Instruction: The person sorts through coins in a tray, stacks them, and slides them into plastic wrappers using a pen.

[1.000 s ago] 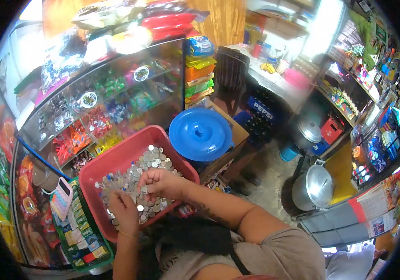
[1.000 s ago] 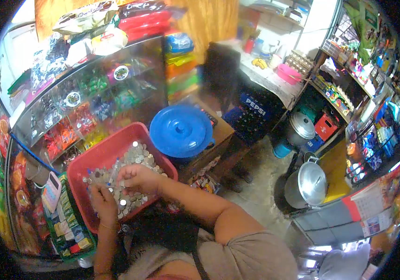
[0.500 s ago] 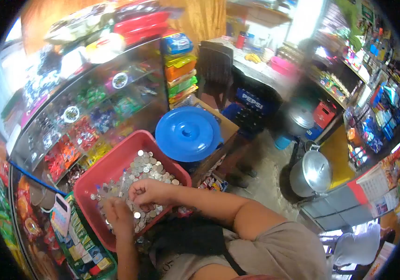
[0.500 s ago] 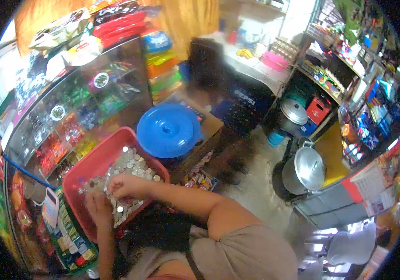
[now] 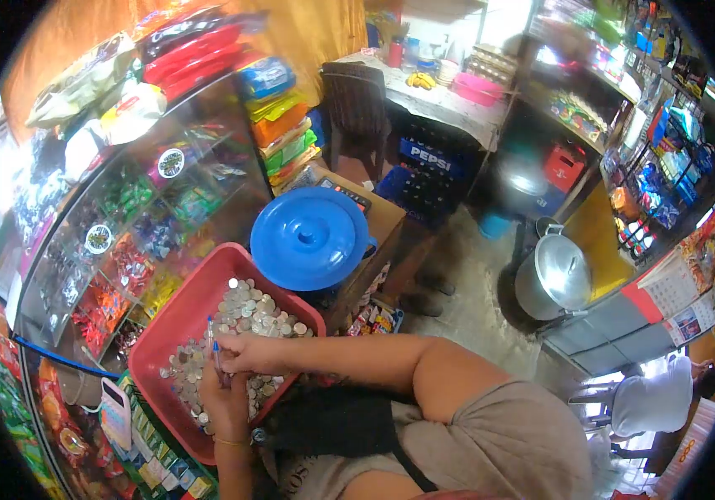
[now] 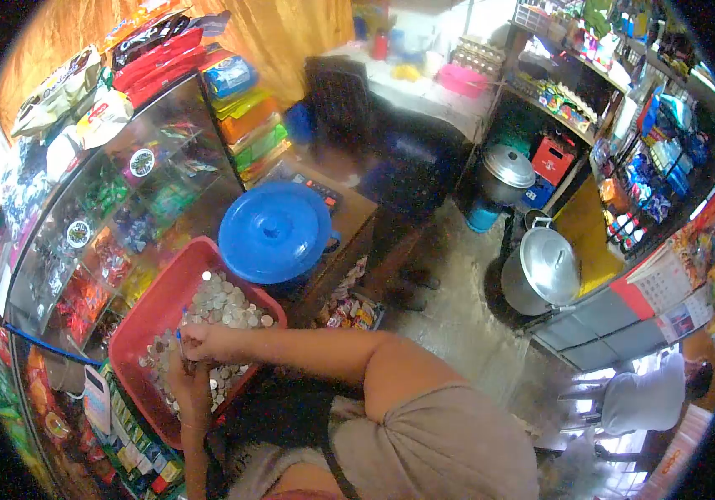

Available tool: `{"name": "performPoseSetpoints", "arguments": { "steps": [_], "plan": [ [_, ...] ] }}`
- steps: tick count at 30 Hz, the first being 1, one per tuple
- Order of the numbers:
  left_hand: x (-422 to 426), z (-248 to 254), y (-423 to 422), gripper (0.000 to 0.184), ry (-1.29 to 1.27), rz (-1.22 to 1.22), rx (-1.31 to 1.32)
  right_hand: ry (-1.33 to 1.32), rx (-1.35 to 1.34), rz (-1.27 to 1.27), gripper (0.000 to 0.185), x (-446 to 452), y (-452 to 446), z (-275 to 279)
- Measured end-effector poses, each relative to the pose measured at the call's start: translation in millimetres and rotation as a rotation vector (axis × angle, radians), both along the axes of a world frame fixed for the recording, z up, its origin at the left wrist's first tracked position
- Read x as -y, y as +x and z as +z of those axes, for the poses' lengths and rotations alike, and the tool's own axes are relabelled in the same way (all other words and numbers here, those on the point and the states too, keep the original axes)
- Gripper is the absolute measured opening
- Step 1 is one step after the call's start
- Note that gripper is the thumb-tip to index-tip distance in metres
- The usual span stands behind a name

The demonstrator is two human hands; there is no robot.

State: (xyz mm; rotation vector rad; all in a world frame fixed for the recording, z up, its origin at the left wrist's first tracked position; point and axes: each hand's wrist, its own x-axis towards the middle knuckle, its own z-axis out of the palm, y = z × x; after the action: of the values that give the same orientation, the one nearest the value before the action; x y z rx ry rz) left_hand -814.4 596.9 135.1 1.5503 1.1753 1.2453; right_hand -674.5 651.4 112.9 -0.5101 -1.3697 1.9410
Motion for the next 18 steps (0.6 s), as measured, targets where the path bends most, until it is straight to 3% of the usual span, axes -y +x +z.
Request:
{"name": "performPoseSetpoints", "arguments": {
  "steps": [4, 7, 9, 12, 14, 16, 18],
  "plan": [
    [-5, -3, -10, 0.03, 0.081, 0.076, -0.231, -0.314, -0.24, 0.102, 0.023, 3, -3, -2],
    [2, 9, -8, 0.025, 0.097, 0.093, -0.331, -0.385, -0.297, 0.144, 0.023, 9, 8, 13],
    [2, 6, -14, 0.024, 0.161, 0.117, -0.474, -0.414, -0.163, 0.143, 0.022, -2, 11, -8],
    [4, 1, -11, 0.029, 0.088, 0.12, -0.285, -0.37, -0.076, 0.102, 0.021, -5, 18, -13],
    [-6, -9, -22, 0.035, 0.335, 0.083, -0.437, -0.319, -0.059, 0.076, 0.024, 0, 18, -1],
    [-9, -17, -29, 0.037, -0.004, 0.043, -0.308, -0.334, -0.056, 0.051, 0.028, 0, 16, -5],
    [-7, -10, -34, 0.031, -0.003, -0.038, -0.212, -0.314, 0.027, 0.057, 0.028, -2, 18, -2]
  ]
}}
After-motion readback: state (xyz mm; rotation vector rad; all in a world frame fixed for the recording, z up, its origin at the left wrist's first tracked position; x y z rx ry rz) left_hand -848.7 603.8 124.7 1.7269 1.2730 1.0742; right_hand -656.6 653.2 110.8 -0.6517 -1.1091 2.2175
